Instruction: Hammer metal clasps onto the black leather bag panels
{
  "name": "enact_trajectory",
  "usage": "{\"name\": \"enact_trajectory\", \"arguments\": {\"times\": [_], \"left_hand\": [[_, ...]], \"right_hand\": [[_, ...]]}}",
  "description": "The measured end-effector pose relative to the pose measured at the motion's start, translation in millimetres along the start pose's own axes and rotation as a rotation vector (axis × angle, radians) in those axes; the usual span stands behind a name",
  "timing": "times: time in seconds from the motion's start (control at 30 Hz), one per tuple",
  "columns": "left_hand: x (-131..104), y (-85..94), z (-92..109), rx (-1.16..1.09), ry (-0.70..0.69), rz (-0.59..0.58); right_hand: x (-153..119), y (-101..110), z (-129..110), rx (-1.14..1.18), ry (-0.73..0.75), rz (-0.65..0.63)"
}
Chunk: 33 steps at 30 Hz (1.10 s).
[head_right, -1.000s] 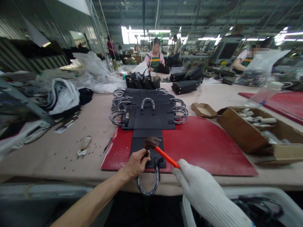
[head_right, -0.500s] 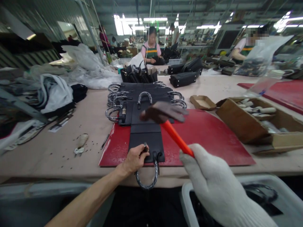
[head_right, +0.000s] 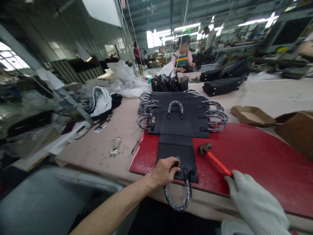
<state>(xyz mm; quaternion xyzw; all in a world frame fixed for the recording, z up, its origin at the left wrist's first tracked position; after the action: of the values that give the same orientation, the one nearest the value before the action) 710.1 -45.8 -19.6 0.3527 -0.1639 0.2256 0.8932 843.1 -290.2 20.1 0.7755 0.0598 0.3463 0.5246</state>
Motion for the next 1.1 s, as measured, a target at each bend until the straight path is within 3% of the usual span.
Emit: {"name": "enact_trajectory", "arguments": {"times": [0.1,0.27,0.37,0.43,0.53,0.6,0.7,0.8,0.87,0.93,1.0,1.1], "left_hand": [[2,-0.1,-1,0.022,-0.005,-0.013],[-1,-1.8,-1,0.072,-0.029,-0.039],[-7,-12.9,7,0.025,-0.118,-0.137],[-6,-7.0,-1,-0.099,-0.006,-0.065],[-5,38.6,-44,-0.347,0.4,0.327],[-7,81.4,-70,-0.407,0.539,0.515],[0,152.4,-101,-0.054,0.587,0.477],[-3,209.0,-135,0.589,0.684,0.258],[-14,223.5,-158,0.873,0.76,0.04],[-26,224.6,-171,1.014,0.78,-0.106],[-31,219.9,-173,1.09,0.741,-0.137],[-23,209.8,-165,1.149,0.643,-0.083]], "right_hand": [[4,-26,-38,-0.079,0.115,0.022],[-11,-65,-115,0.23,0.395,-0.001],[-18,-79,-123,0.244,0.41,-0.014],[-20,-82,-121,0.246,0.404,-0.026],[-20,-80,-118,0.245,0.372,-0.065],[-19,-76,-120,0.249,0.349,-0.092],[-18,-71,-124,0.261,0.322,-0.108],[-17,-66,-126,0.268,0.292,-0.123],[-17,-64,-127,0.277,0.282,-0.131],[-18,-63,-128,0.284,0.278,-0.14],[-18,-62,-128,0.287,0.276,-0.153],[-18,-62,-129,0.283,0.274,-0.168]]}}
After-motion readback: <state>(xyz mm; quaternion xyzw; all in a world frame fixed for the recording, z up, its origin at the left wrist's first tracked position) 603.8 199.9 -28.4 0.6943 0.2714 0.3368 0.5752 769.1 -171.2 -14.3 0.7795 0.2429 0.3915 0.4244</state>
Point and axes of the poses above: each hand's wrist, its own x-axis towards the middle knuckle, its own y-axis out of the back of the hand, z = x × y, the point moved 8 cm from there along x, towards the middle knuckle, and after that the axes turned 9 degrees about z, right-handed, at the moved point
